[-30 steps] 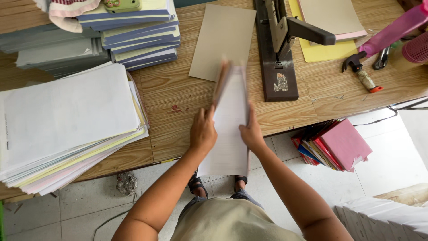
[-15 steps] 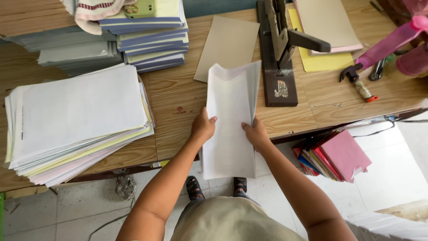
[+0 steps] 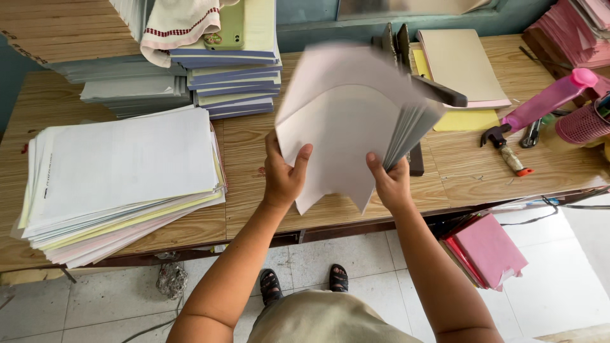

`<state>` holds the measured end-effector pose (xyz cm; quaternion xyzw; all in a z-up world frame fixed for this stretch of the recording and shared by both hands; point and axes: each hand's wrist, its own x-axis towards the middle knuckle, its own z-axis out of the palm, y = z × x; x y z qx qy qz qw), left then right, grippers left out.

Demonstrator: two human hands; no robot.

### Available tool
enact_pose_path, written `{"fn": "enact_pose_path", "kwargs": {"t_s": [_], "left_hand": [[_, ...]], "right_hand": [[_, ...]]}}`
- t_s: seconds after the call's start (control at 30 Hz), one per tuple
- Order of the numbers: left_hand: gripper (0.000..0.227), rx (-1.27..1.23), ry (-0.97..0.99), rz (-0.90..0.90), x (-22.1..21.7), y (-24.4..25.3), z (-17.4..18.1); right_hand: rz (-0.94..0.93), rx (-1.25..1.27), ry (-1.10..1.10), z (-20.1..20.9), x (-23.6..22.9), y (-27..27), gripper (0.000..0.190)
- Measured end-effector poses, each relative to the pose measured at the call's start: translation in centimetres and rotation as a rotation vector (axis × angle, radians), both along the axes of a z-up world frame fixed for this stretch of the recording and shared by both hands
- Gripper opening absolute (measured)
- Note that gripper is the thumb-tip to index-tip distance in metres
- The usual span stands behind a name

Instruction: The person folds a stack of white paper in half and then uses a manual binding machine to staple the folded edge. The person repeats this process for multiple sheets of paper.

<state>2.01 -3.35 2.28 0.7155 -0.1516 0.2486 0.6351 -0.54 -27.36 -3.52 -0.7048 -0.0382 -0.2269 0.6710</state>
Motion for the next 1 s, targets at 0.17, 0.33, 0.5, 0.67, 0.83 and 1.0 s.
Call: {"fn": "enact_pose_path", "kwargs": {"t_s": [0.17,0.33,0.5,0.67,0.83,1.0], "left_hand": [[0.048,-0.113,-0.033,-0.179,3.4,0.7,-1.7],[0.033,-0.122,-0.066,-0.266,3.3,1.3,2.3],[0.028,-0.138,0.006,-0.445,4.5,1.7,0.5],[0.027,-0.173,-0.078,-0.349,2.9,1.9,5.1],[0.023,-0.135,-0.038,-0.382,1.9,2.1,6.0],[0.027,-0.19,-0.08,-0.271,1.1,2.3,7.0]], "right_hand": [[-0.018,-0.005,-0.021,3.2,0.1,-0.4,0.012],[0.01,0.091,-0.058,7.3,0.4,-0.7,0.012],[0.086,0.013,-0.111,4.7,1.2,-1.8,0.019],[0.078,0.025,-0.143,10.8,-0.2,0.1,0.016],[0.079,-0.05,-0.152,8.0,0.0,-0.8,0.013],[0.025,-0.052,-0.2,11.3,-1.0,0.7,0.017]]}}
